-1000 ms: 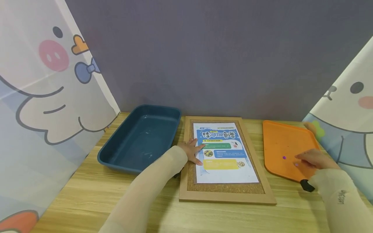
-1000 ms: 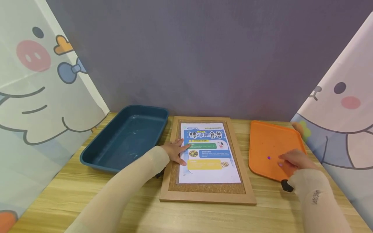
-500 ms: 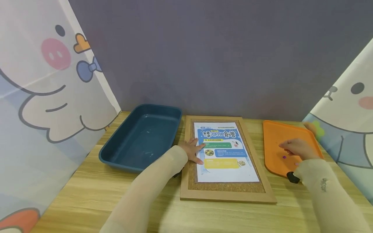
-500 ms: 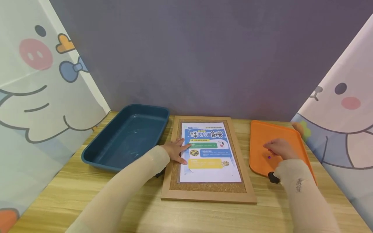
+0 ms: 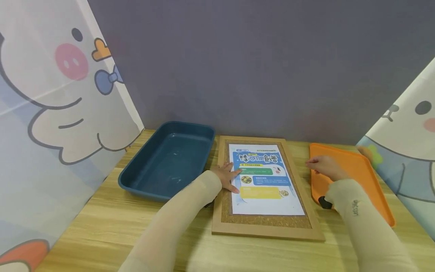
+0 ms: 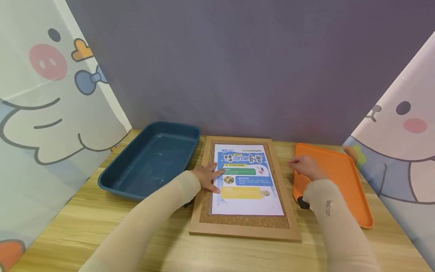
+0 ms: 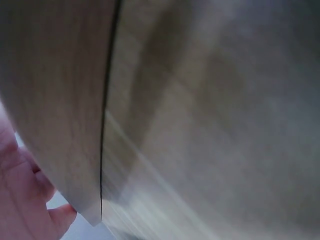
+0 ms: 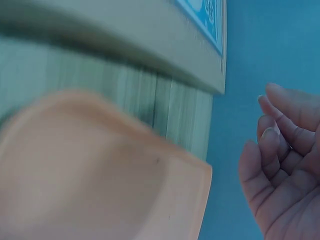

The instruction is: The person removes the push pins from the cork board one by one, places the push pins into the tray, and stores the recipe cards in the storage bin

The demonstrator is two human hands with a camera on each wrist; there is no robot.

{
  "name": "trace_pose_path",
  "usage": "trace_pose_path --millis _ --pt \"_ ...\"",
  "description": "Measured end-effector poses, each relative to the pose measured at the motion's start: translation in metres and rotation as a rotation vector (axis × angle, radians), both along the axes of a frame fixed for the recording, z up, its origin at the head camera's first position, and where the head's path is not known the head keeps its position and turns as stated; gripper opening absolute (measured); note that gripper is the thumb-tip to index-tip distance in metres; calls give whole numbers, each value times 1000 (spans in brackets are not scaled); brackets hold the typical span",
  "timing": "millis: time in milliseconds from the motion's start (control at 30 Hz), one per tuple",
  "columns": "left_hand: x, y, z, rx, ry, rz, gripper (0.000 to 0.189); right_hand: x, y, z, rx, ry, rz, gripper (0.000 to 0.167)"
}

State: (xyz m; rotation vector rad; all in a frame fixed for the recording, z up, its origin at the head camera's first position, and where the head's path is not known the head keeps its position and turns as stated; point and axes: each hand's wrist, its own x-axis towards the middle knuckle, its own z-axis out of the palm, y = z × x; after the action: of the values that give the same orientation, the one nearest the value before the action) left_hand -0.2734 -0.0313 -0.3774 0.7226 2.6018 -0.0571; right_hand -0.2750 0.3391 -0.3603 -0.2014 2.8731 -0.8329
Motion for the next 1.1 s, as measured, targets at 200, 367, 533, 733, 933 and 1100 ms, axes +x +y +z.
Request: trace_pose_path --millis 200,367,533,733,933,1100 --pt "-2 2 -3 -30 15 -2 92 -12 -21 -2 12 -2 3 39" --pt "0 3 -1 -37 21 1 91 -21 -42 -2 -11 -5 -7 36" --pt "4 3 1 -44 33 -4 89 -32 -61 -6 -67 -16 -18 35" --pt "4 3 1 -31 24 -8 89 -43 -80 -13 -94 -22 -49 37" --pt "3 4 -3 -31 23 -8 89 -56 -93 -20 -74 15 4 37" --pt "2 5 -4 -65 46 -11 89 -65 -105 -20 -55 74 52 34"
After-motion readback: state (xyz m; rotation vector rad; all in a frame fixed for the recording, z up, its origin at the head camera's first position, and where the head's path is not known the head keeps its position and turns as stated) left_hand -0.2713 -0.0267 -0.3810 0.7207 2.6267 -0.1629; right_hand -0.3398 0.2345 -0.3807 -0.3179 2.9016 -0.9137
